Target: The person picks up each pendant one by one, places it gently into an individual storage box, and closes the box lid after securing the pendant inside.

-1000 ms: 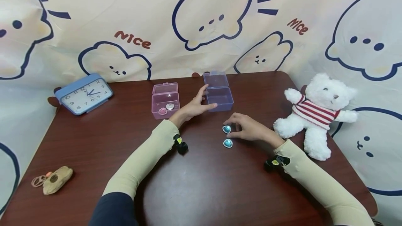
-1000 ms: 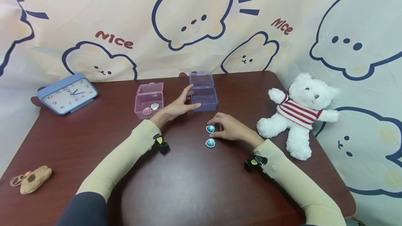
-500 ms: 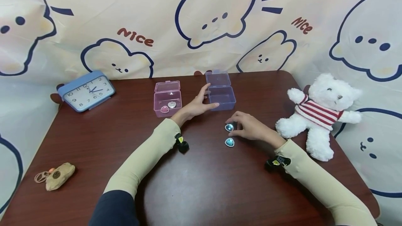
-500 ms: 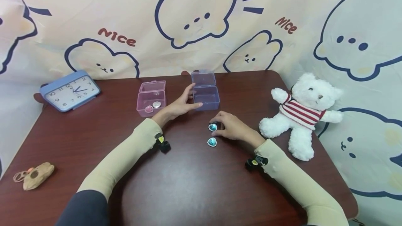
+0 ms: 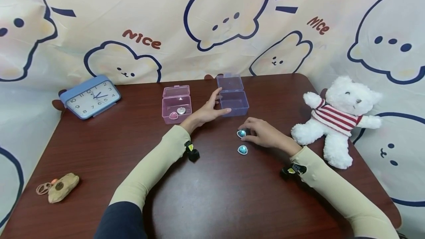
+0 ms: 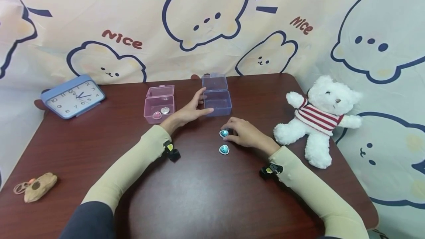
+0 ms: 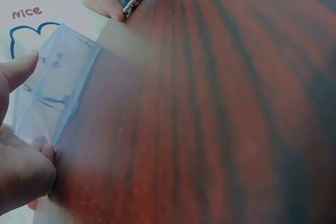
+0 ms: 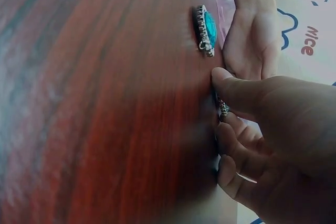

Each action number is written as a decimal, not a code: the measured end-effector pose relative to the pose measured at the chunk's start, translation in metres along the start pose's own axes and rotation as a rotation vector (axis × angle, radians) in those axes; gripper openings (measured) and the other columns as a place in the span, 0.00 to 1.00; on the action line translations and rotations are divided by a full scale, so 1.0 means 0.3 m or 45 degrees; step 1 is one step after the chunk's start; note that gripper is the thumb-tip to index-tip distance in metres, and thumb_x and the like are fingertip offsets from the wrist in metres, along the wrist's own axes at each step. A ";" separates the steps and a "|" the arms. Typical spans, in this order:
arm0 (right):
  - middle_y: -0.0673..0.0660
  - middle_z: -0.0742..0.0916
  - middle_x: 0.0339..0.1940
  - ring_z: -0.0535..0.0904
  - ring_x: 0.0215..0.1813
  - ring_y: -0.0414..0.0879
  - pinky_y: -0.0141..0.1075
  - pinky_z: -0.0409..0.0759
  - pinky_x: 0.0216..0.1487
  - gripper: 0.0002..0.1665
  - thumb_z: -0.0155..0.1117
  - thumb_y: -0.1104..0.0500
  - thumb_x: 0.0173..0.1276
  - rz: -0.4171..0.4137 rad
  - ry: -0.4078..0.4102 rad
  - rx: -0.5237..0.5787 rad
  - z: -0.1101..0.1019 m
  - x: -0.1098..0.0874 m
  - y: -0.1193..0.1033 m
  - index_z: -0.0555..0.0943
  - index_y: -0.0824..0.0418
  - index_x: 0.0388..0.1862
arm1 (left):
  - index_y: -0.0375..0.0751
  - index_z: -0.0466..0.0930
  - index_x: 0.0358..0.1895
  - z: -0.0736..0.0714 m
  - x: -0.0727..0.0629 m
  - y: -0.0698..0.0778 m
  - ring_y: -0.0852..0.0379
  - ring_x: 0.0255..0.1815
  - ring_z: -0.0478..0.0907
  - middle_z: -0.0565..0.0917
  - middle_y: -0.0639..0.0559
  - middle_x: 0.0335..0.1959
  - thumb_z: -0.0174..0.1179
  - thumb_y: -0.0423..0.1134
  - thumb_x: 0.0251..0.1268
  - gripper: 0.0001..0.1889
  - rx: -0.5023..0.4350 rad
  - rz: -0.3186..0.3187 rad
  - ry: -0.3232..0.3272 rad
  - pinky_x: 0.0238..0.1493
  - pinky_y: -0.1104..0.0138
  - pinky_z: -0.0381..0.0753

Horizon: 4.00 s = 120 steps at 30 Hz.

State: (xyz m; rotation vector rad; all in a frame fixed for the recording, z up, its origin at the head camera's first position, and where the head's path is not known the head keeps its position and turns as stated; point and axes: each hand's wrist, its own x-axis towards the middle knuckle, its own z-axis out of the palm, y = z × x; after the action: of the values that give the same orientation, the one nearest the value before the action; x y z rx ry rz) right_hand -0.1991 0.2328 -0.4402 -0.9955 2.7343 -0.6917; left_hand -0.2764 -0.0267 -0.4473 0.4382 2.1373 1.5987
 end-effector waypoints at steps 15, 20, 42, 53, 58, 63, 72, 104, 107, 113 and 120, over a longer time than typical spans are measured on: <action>0.47 0.89 0.44 0.78 0.36 0.40 0.34 0.79 0.38 0.18 0.76 0.51 0.66 -0.028 0.051 0.063 -0.066 0.016 0.001 0.87 0.52 0.53 | 0.67 0.35 0.83 -0.001 0.000 -0.001 0.42 0.84 0.48 0.50 0.46 0.84 0.66 0.51 0.70 0.51 0.002 0.008 0.000 0.83 0.45 0.49; 0.49 0.89 0.45 0.79 0.37 0.42 0.34 0.81 0.39 0.18 0.76 0.53 0.66 -0.005 0.099 0.106 -0.104 0.026 -0.006 0.87 0.53 0.54 | 0.66 0.35 0.84 -0.001 -0.002 -0.001 0.42 0.83 0.48 0.50 0.45 0.84 0.66 0.50 0.70 0.51 0.003 0.011 0.003 0.83 0.45 0.49; 0.58 0.89 0.45 0.78 0.34 0.47 0.35 0.78 0.35 0.22 0.75 0.54 0.67 0.101 0.297 0.126 -0.202 0.159 0.004 0.86 0.61 0.58 | 0.68 0.35 0.83 0.003 -0.011 0.007 0.42 0.84 0.47 0.50 0.46 0.85 0.66 0.51 0.70 0.51 0.005 0.004 0.004 0.83 0.43 0.48; 0.58 0.89 0.45 0.79 0.36 0.48 0.35 0.79 0.37 0.22 0.75 0.55 0.67 0.161 0.263 0.151 -0.188 0.213 0.062 0.86 0.60 0.58 | 0.68 0.35 0.83 0.004 -0.012 0.002 0.42 0.84 0.47 0.50 0.46 0.85 0.65 0.52 0.71 0.51 0.009 0.009 0.002 0.83 0.44 0.48; 0.58 0.88 0.46 0.78 0.36 0.48 0.35 0.79 0.37 0.22 0.75 0.55 0.67 0.173 0.243 0.148 -0.179 0.228 0.086 0.86 0.60 0.58 | 0.67 0.35 0.83 0.002 -0.010 0.003 0.42 0.84 0.47 0.50 0.46 0.85 0.65 0.52 0.71 0.51 0.013 0.008 0.003 0.83 0.43 0.48; 0.57 0.89 0.48 0.78 0.36 0.48 0.35 0.79 0.38 0.21 0.75 0.55 0.67 0.138 0.243 0.146 -0.171 0.241 0.101 0.86 0.59 0.57 | 0.68 0.35 0.83 -0.003 -0.010 0.001 0.42 0.84 0.46 0.50 0.46 0.85 0.66 0.51 0.70 0.51 0.007 0.006 0.001 0.83 0.42 0.48; 0.58 0.89 0.53 0.80 0.43 0.50 0.40 0.80 0.46 0.21 0.75 0.54 0.67 0.160 0.222 0.159 -0.154 0.260 0.116 0.86 0.59 0.58 | 0.68 0.35 0.83 -0.003 -0.011 0.003 0.42 0.85 0.46 0.49 0.46 0.85 0.66 0.51 0.70 0.52 0.003 -0.004 -0.007 0.82 0.41 0.47; 0.60 0.86 0.54 0.80 0.40 0.46 0.41 0.82 0.42 0.22 0.75 0.54 0.67 0.025 0.342 0.034 -0.197 0.162 0.043 0.85 0.60 0.58 | 0.65 0.36 0.84 -0.001 -0.005 0.021 0.42 0.84 0.47 0.51 0.46 0.84 0.66 0.51 0.70 0.51 0.035 0.020 0.011 0.83 0.43 0.49; 0.60 0.87 0.52 0.80 0.39 0.45 0.39 0.83 0.42 0.21 0.76 0.55 0.66 -0.012 0.296 0.065 -0.212 0.106 -0.002 0.86 0.59 0.57 | 0.65 0.37 0.84 0.003 -0.005 0.022 0.42 0.84 0.48 0.51 0.46 0.84 0.67 0.50 0.70 0.51 0.022 0.022 0.012 0.82 0.43 0.49; 0.58 0.89 0.48 0.81 0.38 0.42 0.37 0.84 0.40 0.22 0.76 0.53 0.66 -0.014 0.157 0.086 -0.195 0.008 -0.042 0.86 0.60 0.55 | 0.63 0.36 0.84 0.014 -0.004 0.011 0.41 0.83 0.48 0.51 0.44 0.84 0.67 0.49 0.70 0.52 0.010 0.018 0.007 0.82 0.44 0.48; 0.54 0.88 0.48 0.81 0.36 0.39 0.38 0.84 0.40 0.24 0.77 0.52 0.65 -0.121 -0.072 0.127 -0.118 -0.055 -0.056 0.85 0.58 0.58 | 0.65 0.37 0.84 0.016 -0.004 0.008 0.41 0.82 0.49 0.52 0.44 0.83 0.66 0.49 0.70 0.50 0.027 0.027 0.019 0.82 0.44 0.49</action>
State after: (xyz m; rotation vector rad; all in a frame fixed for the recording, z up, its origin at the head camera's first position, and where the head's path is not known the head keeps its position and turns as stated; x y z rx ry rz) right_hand -0.1872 0.2453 -0.4012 -1.1109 2.5906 -0.7937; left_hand -0.2731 -0.0227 -0.4460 0.4582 2.1696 1.5972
